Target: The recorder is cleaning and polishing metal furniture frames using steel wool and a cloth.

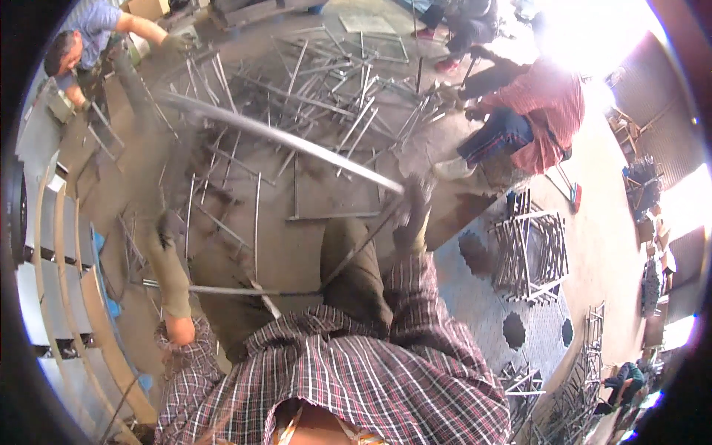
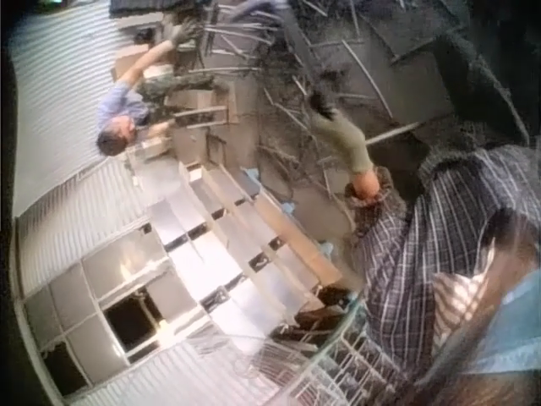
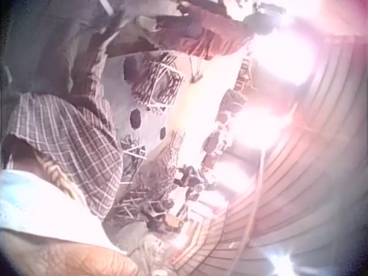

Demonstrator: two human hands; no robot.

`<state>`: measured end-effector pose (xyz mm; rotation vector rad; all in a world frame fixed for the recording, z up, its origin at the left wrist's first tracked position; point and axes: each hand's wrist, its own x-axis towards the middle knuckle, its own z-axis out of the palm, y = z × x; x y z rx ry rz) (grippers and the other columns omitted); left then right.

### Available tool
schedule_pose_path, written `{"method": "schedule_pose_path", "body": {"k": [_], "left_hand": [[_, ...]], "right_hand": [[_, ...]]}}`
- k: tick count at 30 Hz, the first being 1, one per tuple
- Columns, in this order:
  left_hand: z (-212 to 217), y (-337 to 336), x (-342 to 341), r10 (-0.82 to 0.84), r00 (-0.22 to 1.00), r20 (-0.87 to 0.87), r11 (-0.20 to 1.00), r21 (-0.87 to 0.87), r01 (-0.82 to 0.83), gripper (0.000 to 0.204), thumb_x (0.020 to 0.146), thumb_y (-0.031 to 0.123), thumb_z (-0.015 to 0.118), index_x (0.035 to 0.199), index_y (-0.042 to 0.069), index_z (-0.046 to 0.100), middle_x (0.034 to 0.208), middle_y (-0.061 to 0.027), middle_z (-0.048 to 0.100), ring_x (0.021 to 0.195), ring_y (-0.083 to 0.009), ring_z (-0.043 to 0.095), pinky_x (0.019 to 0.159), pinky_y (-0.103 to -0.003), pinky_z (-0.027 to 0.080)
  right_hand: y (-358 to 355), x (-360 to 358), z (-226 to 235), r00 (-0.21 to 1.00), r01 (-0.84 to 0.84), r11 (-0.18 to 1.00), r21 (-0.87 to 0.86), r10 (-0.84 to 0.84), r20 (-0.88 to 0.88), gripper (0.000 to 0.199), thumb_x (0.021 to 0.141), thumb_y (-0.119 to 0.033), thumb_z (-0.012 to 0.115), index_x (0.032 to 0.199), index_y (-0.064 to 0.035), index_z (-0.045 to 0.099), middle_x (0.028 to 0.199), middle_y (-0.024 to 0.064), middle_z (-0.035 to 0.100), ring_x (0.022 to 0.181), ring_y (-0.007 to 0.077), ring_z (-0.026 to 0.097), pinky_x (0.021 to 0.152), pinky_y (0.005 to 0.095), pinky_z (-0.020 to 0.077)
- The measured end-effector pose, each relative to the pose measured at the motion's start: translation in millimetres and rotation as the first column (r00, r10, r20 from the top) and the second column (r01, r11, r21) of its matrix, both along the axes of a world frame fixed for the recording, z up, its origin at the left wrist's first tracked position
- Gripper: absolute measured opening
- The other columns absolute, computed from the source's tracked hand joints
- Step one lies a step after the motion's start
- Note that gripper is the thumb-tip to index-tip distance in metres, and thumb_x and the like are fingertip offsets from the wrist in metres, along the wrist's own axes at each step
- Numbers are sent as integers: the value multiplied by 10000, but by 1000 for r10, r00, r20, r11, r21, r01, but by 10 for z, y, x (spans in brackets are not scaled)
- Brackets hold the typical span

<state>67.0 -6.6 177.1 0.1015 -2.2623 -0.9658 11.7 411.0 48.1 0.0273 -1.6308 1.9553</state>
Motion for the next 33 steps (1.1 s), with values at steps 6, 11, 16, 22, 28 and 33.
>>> {"method": "schedule_pose_path", "body": {"k": [6,11,16,22,28,33], "left_hand": [[174,6,258,101,970,-222,866,500,25,403,994,387,446,1024,9,583,851,-30,550,771,-126,500,738,-251,408],[-73,-50,513,-126,990,-63,614,779,128,422,969,470,458,905,65,558,907,11,522,743,-56,446,619,-203,328],[-813,-113,508,85,935,-345,990,134,-40,562,1000,442,353,1252,-52,442,1169,-157,526,1055,-264,531,946,-376,424],[430,353,532,-206,819,-536,971,-217,102,482,917,204,495,1313,-65,440,1283,-218,479,1175,-371,474,999,-486,378],[1304,1097,-286,-437,896,-83,749,-584,312,444,733,228,760,1121,75,607,1111,-149,607,1019,-315,601,857,-408,483],[1177,1190,-406,-323,937,133,609,-729,313,245,746,321,720,817,111,617,760,-40,647,729,-206,662,639,-330,507]], "right_hand": [[-17,-365,1405,947,227,856,465,-83,-310,442,804,-81,637,1215,55,547,1058,176,631,880,287,647,790,364,529],[240,-659,1788,872,390,660,642,-42,-487,439,786,-68,619,1211,36,576,1136,209,619,1058,348,609,919,382,486],[146,-425,2036,885,404,567,718,-45,-463,404,782,-84,605,1169,32,598,1070,200,645,1001,342,629,881,367,495],[168,-410,1461,994,-65,992,109,74,-85,305,938,-262,545,1064,0,637,859,75,656,700,159,635,585,301,536],[93,-328,1540,992,71,909,410,-20,-127,299,929,-257,563,1048,9,630,898,89,656,744,146,629,627,291,529],[-35,82,2105,830,542,71,837,112,-547,368,788,-100,737,1105,0,579,1050,84,640,909,152,602,702,289,523]]}}
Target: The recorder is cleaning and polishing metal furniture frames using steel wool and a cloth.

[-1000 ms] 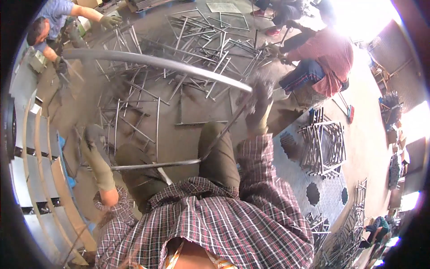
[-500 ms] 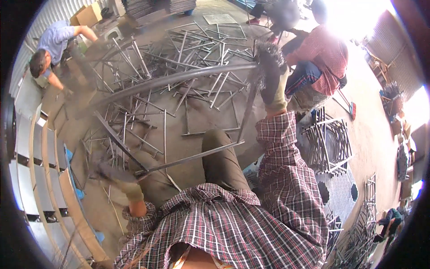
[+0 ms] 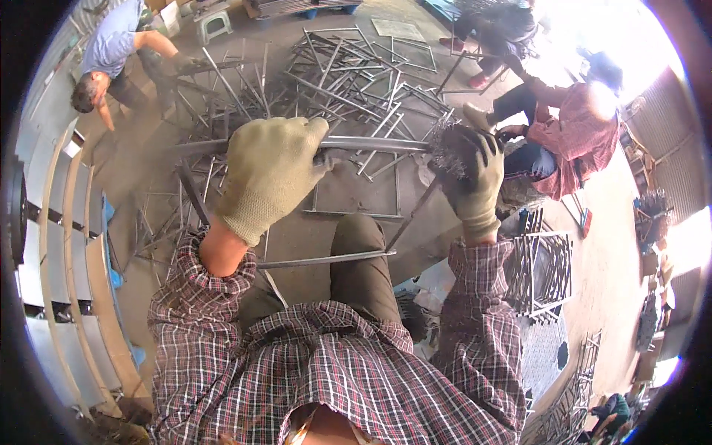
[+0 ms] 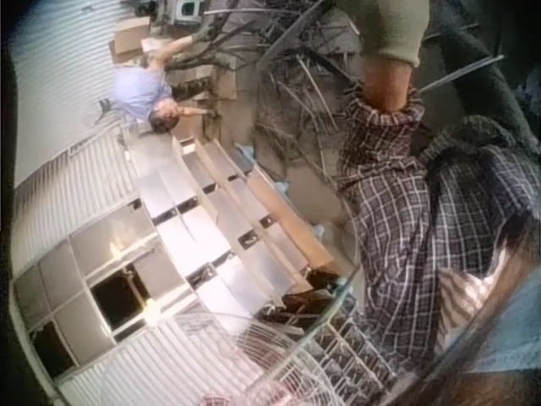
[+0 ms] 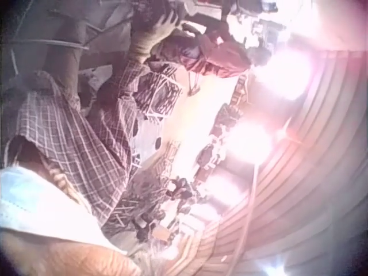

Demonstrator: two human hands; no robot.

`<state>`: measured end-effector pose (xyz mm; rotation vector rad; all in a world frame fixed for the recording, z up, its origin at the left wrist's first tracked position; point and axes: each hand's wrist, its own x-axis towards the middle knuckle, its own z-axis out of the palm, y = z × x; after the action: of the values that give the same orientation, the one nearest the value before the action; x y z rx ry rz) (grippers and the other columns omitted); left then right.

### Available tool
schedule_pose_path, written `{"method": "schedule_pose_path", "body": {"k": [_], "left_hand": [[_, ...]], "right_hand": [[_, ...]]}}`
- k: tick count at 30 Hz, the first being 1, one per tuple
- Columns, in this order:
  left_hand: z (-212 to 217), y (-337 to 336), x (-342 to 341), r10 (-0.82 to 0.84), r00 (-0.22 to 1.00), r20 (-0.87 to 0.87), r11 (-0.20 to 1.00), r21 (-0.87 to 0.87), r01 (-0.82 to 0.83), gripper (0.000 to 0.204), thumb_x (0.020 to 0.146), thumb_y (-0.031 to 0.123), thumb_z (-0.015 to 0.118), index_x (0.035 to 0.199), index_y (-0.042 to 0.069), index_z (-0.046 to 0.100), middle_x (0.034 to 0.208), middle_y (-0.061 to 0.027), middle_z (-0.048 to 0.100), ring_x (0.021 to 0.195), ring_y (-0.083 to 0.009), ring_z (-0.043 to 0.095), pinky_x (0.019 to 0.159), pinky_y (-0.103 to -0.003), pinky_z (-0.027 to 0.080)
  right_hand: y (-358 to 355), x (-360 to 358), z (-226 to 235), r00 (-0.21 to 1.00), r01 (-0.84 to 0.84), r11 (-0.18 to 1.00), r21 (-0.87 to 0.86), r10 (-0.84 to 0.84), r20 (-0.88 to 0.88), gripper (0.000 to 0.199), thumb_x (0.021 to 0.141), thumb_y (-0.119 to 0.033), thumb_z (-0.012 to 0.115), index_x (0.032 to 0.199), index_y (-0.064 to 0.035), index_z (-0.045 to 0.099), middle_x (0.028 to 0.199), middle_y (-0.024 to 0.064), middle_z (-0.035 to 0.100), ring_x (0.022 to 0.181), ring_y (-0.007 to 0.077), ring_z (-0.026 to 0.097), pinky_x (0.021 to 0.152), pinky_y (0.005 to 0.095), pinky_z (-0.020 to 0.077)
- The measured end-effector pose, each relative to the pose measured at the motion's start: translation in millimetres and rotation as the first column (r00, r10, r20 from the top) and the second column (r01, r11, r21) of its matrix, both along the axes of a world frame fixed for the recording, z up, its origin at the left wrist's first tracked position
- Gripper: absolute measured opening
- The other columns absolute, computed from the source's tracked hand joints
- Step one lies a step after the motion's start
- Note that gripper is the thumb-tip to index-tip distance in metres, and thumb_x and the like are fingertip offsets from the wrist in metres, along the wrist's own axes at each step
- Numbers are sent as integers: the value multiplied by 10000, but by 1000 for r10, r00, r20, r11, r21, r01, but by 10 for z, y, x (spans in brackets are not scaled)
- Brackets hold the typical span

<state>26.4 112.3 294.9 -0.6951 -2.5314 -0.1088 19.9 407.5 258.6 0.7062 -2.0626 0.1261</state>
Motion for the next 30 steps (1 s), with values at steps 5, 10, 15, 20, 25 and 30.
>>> {"method": "schedule_pose_path", "body": {"k": [5,10,15,20,25,30], "left_hand": [[-102,75,166,-63,989,-137,998,15,65,42,779,186,597,778,144,598,672,-9,610,657,-175,645,587,-309,469],[-133,51,179,26,998,-49,999,27,-25,269,691,251,755,853,127,580,758,-19,611,730,-209,632,628,-361,473],[-145,-62,209,1,994,-109,1000,26,2,71,784,207,606,790,139,589,666,-4,585,651,-170,624,599,-311,451],[-233,-149,214,51,982,-180,999,4,-51,72,775,212,609,777,147,578,660,11,562,651,-157,610,590,-306,437],[-275,-95,176,35,979,-200,999,-11,-38,60,777,212,601,773,158,576,658,18,559,662,-151,610,584,-304,430],[-261,-30,69,61,981,-183,998,-1,-62,39,791,205,582,781,167,584,671,15,574,665,-161,610,595,-323,444]], "right_hand": [[277,-167,-252,760,15,729,-685,437,481,320,908,-210,574,1106,38,613,949,100,694,805,165,646,740,301,514],[5,-258,-170,815,124,799,-588,257,520,263,942,-118,521,1122,52,606,992,89,691,827,116,626,738,265,504],[-162,-187,-512,974,-85,734,-673,204,99,283,804,-44,687,1067,31,615,932,90,671,838,165,637,755,316,518],[-406,-222,-283,891,51,622,-781,324,317,333,862,-83,649,1162,48,587,915,91,683,806,129,646,688,276,519],[-325,-289,-279,815,152,501,-852,424,395,300,930,-83,556,1201,47,567,1060,108,658,891,140,636,743,262,516],[327,-594,-677,921,23,751,-659,240,305,416,952,-115,469,1345,20,448,1184,114,626,1010,219,622,829,315,514]]}}
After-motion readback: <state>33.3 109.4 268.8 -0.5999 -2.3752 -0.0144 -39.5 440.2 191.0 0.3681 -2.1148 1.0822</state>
